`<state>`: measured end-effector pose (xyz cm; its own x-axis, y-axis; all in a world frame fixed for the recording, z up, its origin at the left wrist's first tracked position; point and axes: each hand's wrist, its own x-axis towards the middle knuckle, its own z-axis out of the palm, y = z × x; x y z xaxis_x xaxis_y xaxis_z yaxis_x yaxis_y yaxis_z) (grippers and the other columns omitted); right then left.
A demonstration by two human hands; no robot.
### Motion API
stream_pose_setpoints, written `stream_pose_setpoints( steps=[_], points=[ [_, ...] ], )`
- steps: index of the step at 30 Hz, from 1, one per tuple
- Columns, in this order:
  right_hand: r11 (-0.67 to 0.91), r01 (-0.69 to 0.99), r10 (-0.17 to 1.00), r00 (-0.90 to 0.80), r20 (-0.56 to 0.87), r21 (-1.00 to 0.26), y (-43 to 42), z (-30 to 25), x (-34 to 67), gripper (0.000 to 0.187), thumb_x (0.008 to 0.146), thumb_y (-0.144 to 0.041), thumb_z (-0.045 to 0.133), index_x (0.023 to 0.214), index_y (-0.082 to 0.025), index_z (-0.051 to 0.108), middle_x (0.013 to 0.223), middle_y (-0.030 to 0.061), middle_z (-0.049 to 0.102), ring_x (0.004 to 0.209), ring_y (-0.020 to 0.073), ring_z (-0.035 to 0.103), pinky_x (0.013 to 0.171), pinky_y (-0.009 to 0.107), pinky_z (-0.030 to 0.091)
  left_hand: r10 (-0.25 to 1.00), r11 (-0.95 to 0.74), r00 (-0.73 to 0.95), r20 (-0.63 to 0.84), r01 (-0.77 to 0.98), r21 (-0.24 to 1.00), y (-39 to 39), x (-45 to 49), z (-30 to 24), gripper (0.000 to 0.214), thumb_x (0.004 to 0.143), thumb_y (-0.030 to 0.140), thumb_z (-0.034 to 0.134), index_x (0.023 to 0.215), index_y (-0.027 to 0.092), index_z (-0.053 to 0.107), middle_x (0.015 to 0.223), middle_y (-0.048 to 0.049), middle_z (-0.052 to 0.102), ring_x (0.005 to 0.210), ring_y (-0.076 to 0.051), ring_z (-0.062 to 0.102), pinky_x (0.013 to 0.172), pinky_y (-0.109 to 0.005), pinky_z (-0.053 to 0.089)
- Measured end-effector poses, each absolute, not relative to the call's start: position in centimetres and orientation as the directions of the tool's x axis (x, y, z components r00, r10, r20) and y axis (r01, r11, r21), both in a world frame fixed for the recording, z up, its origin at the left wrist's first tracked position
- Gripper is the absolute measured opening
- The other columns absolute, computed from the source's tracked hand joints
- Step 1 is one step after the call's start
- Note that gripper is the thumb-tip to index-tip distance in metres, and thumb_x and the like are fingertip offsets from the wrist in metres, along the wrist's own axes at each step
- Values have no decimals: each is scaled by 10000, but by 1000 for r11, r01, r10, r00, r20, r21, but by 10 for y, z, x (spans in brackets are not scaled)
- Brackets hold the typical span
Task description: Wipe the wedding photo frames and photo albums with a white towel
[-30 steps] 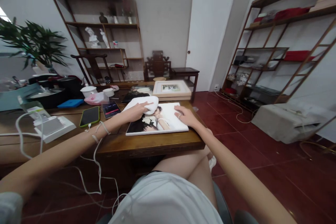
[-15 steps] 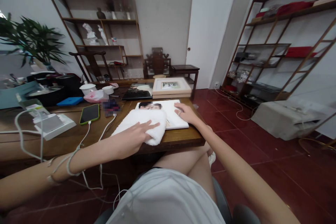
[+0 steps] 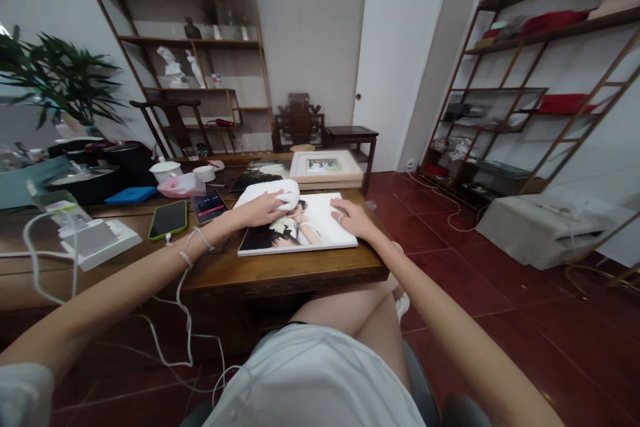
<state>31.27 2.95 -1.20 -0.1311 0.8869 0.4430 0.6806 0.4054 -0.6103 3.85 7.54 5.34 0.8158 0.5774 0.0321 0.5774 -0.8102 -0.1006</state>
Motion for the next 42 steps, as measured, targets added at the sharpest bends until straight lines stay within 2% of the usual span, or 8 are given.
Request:
stream_pose_setpoints(
  steps=[8, 13, 17, 23, 27, 32, 38, 42],
  points=[
    [416, 683, 878, -130, 461, -600, 28, -12, 312, 327, 788, -257, 537, 1100, -219, 630, 1256, 65, 571, 1172, 224, 518, 1040, 413, 354, 521, -852, 852, -47, 516, -95, -11, 36, 60, 333, 922, 244, 329, 1159, 256, 563, 1458, -76, 282, 1348, -281, 203, 1010, -532, 280],
    [411, 683, 883, -132, 451, -604, 27, -10, 311, 335, 788, -252, 532, 1104, -196, 626, 1267, 80, 560, 1183, 222, 509, 1040, 398, 355, 524, -838, 852, -7, 514, -185, -69, 37, 61, 267, 868, 200, 421, 1043, 187, 622, 1456, -104, 279, 1321, -305, 267, 992, -476, 339],
    [416, 682, 879, -133, 458, -601, 28, -11, 312, 329, 789, -259, 536, 1102, -213, 626, 1256, 69, 570, 1174, 222, 516, 1037, 410, 357, 528, -831, 849, 8, 518, -202, -53, 42, 60, 282, 881, 179, 394, 1066, 186, 607, 1443, -108, 307, 1311, -293, 295, 984, -451, 352],
    [416, 673, 880, -128, 458, -611, 29, -13, 312, 332, 788, -253, 537, 1105, -200, 623, 1255, 75, 571, 1174, 215, 518, 1041, 403, 354, 558, -791, 828, 57, 552, -264, 27, 49, 54, 334, 872, 106, 368, 1115, 186, 584, 1440, -122, 306, 1293, -279, 328, 976, -434, 358],
    [422, 670, 877, -129, 463, -611, 29, -13, 312, 326, 789, -257, 538, 1100, -209, 625, 1249, 69, 576, 1170, 211, 522, 1041, 396, 357, 569, -785, 818, 80, 570, -244, 54, 58, 52, 332, 919, 219, 339, 1176, 228, 549, 1438, -120, 307, 1307, -282, 294, 980, -461, 342],
    [423, 672, 877, -133, 462, -608, 29, -13, 312, 334, 788, -259, 538, 1105, -204, 624, 1254, 72, 572, 1173, 215, 518, 1040, 392, 357, 511, -839, 859, 23, 505, -202, 17, 65, 55, 333, 919, 239, 355, 1204, 245, 529, 1457, -126, 264, 1321, -305, 261, 978, -508, 326],
    [417, 684, 878, -133, 461, -598, 27, -11, 311, 330, 791, -265, 532, 1101, -202, 626, 1246, 75, 577, 1165, 224, 524, 1036, 402, 361, 386, -902, 921, 57, 389, -186, -60, 53, 56, 245, 854, 171, 445, 1042, 177, 602, 1454, -115, 280, 1322, -290, 272, 1009, -444, 315],
    [411, 699, 882, -141, 450, -585, 27, -10, 311, 351, 797, -266, 518, 1118, -164, 614, 1256, 105, 565, 1171, 226, 518, 1037, 395, 359, 350, -916, 935, 49, 353, -189, -59, 54, 59, 239, 848, 142, 439, 1017, 149, 608, 1440, -135, 303, 1312, -281, 297, 1004, -401, 326]
  ],
)
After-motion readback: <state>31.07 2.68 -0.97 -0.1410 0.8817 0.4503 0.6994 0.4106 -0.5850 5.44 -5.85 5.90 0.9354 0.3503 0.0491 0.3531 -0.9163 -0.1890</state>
